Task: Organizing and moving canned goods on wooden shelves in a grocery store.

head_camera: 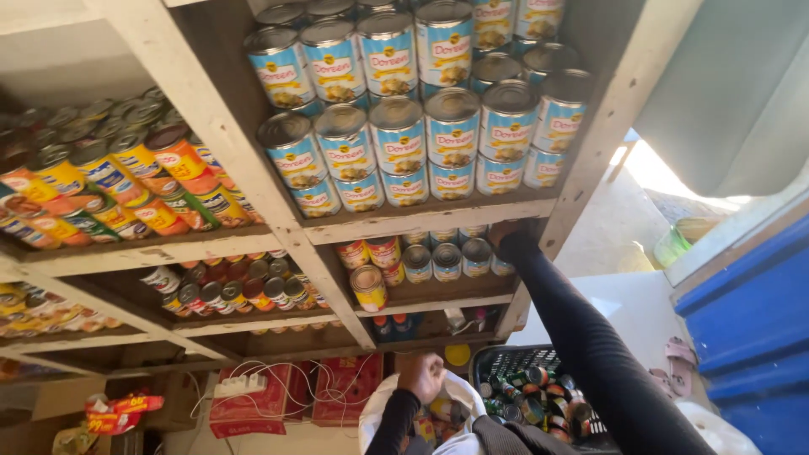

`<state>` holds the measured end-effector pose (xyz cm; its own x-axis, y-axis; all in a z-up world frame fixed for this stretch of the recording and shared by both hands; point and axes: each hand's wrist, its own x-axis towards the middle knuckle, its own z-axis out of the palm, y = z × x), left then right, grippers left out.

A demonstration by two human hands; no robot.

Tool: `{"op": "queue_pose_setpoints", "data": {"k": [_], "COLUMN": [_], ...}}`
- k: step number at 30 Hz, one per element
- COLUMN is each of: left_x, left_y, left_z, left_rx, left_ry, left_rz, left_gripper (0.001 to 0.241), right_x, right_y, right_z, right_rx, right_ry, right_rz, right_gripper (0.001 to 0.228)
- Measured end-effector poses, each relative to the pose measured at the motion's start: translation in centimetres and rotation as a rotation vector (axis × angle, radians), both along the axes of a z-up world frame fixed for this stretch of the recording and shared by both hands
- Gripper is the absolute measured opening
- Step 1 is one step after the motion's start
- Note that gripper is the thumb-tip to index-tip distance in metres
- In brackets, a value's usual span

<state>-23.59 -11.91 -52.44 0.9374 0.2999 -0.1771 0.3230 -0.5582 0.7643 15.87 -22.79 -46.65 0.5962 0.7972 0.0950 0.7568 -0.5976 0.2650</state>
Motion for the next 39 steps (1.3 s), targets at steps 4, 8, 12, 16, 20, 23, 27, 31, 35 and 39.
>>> {"op": "queue_pose_setpoints", "data": {"k": [4,8,12,16,20,23,27,31,35,39], "left_x": [-3.1,-4.2,-4.6,-3.9,-3.4,-2.7,-1.8,0.1,1.0,4.1], "left_y": [-0.5,-0.2,0.7,1.8,2.3,2.5,3.1,0.6,-0.9,-1.0], "left_z": [-2.8,-6.2,-8.0,-7.0,-6.2,-5.9,-5.4,-1.4,11.4,13.0], "left_rx": [0.057,0.042,-0.038,-0.029,-0.037,-0.043,-0.048,-0.029,-0.017,0.092], "left_ry": [-0.07,0.023,-0.012,-0.021,-0.025,-0.029,-0.028,-0.039,0.042,-0.308], "left_rz": [0.027,0.1,0.11,0.082,0.012,-0.047,-0.133,0.137,0.025,0.017], "left_gripper": [0.017,0.022,0.027,0.028,0.028,0.028,0.029,0.033,0.061,0.081], "right_x": [1.1,3.3,4.5,5.5,5.4,4.4,-1.3,-6.0,-11.3,-14.8], "right_y": [-1.4,-0.5,1.0,2.2,2.9,2.8,1.5,-0.6,-2.0,-2.9], "right_z": [-2.5,-4.7,-5.3,-6.6,-7.0,-5.8,-0.1,2.9,6.2,7.6], "right_rx": [0.375,0.255,0.3,0.437,0.626,0.734,0.272,0.43,0.634,0.669], "right_ry": [0.082,-0.045,-0.054,-0.047,-0.032,-0.032,-0.104,0.101,-0.129,0.016], "right_rz": [0.025,0.034,-0.028,-0.074,-0.149,-0.203,-0.269,-0.235,-0.033,-0.026], "right_gripper": [0.046,0.044,0.041,0.04,0.039,0.038,0.04,0.041,0.057,0.047]}}
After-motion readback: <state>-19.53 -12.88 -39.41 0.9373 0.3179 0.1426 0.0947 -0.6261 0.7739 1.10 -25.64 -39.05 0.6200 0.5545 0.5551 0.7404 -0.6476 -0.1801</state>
